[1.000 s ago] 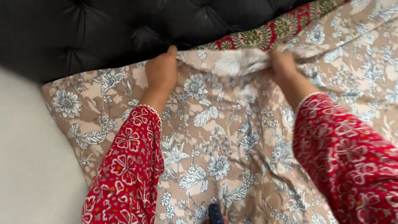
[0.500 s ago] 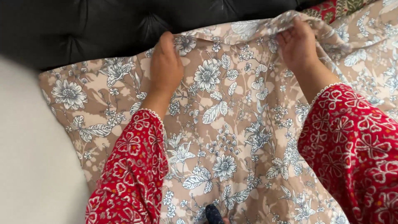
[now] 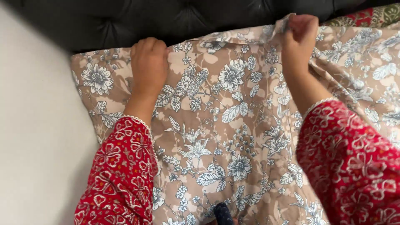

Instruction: The recorder is spreading and tucking a floral patterned bedsheet onto a bed.

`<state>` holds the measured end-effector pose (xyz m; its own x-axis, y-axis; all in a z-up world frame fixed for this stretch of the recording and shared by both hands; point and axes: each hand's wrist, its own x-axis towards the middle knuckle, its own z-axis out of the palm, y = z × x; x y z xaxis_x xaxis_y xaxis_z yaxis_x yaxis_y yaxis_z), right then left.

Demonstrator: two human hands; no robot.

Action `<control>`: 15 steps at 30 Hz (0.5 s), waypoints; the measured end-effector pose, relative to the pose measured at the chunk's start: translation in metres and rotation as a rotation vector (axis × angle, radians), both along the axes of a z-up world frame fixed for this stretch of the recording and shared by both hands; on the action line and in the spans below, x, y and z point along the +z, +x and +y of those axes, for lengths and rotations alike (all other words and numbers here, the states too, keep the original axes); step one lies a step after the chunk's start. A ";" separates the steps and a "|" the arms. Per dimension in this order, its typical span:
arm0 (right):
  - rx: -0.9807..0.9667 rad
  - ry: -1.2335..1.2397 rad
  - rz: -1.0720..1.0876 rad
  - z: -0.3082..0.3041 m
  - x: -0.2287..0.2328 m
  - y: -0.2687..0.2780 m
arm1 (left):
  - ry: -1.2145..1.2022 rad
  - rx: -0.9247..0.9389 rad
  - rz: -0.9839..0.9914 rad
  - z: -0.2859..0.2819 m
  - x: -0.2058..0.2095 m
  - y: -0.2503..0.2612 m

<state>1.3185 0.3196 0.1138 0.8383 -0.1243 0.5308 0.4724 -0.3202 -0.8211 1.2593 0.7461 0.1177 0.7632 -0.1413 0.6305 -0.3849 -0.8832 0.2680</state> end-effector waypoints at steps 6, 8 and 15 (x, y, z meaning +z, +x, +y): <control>0.115 -0.845 0.193 0.122 0.073 -0.050 | 0.160 0.332 -0.032 0.013 0.027 -0.015; 0.090 -0.935 0.249 0.130 0.066 -0.043 | 0.123 0.303 0.120 0.018 0.030 -0.007; 0.049 -0.833 0.340 0.122 0.047 -0.027 | -0.225 0.421 0.358 0.013 0.044 -0.003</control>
<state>1.2912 0.4414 0.1613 0.9608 0.2295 0.1552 0.2749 -0.8601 -0.4296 1.2565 0.7593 0.1617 0.8953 0.3267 0.3028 0.1351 -0.8469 0.5144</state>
